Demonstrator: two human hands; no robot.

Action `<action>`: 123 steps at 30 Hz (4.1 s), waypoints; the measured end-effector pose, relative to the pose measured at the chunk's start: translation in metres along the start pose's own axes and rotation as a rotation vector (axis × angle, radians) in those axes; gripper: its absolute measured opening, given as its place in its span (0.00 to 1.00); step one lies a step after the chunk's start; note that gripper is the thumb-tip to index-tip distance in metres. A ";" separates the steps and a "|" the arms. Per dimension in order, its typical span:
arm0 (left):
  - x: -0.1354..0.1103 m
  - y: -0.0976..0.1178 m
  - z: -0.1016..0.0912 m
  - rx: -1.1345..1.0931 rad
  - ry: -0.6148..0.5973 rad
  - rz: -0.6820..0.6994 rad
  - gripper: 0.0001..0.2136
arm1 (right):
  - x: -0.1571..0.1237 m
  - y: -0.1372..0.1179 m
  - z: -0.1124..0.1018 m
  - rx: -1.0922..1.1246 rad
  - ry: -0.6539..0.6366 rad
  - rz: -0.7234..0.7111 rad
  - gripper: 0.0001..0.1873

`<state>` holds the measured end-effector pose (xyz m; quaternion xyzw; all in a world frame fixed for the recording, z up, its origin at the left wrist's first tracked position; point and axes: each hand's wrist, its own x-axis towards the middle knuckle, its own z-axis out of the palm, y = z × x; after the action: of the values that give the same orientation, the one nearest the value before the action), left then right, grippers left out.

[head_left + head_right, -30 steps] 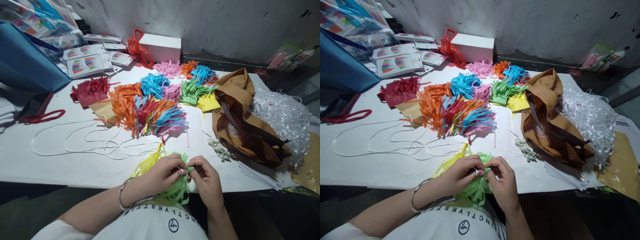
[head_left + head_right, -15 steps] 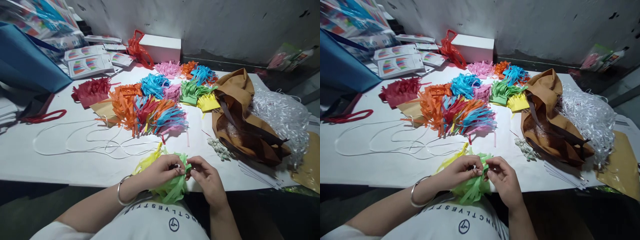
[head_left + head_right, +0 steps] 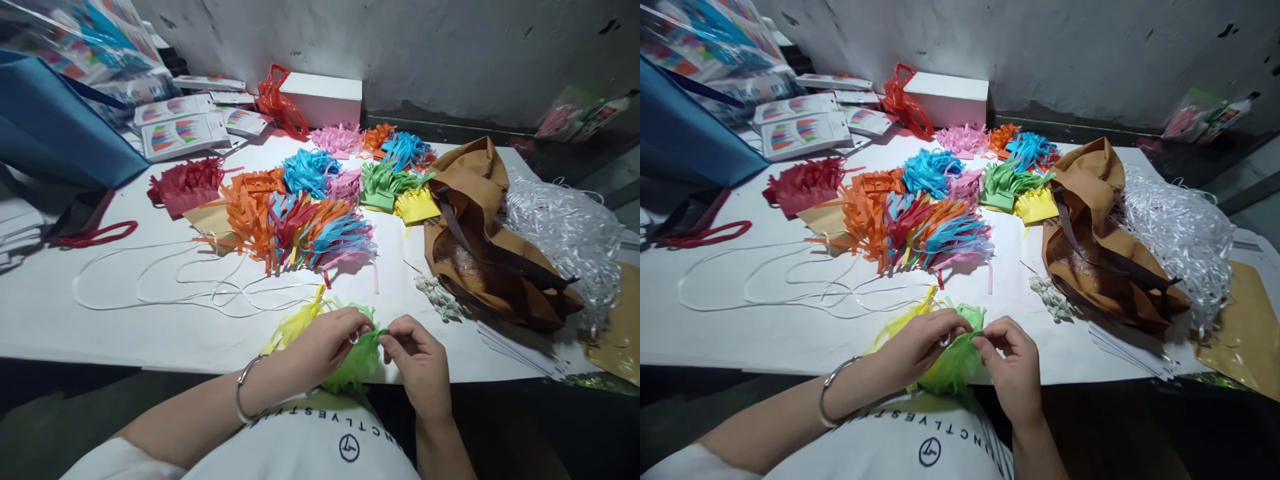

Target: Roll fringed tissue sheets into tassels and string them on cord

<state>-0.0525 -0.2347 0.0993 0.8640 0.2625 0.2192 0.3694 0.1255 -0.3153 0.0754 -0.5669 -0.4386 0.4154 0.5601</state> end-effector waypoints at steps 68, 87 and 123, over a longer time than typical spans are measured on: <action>0.000 -0.006 0.001 0.511 -0.301 0.024 0.13 | -0.006 0.016 0.009 -0.111 -0.119 -0.274 0.10; 0.006 -0.001 -0.004 0.649 -0.489 0.042 0.05 | -0.004 0.001 0.016 -0.352 -0.062 -0.226 0.07; -0.003 -0.005 -0.004 0.080 -0.098 -0.093 0.09 | -0.014 0.020 0.024 -0.016 -0.009 -0.043 0.04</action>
<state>-0.0589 -0.2314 0.0974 0.8746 0.2927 0.1484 0.3569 0.0997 -0.3223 0.0545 -0.5599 -0.4563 0.4025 0.5624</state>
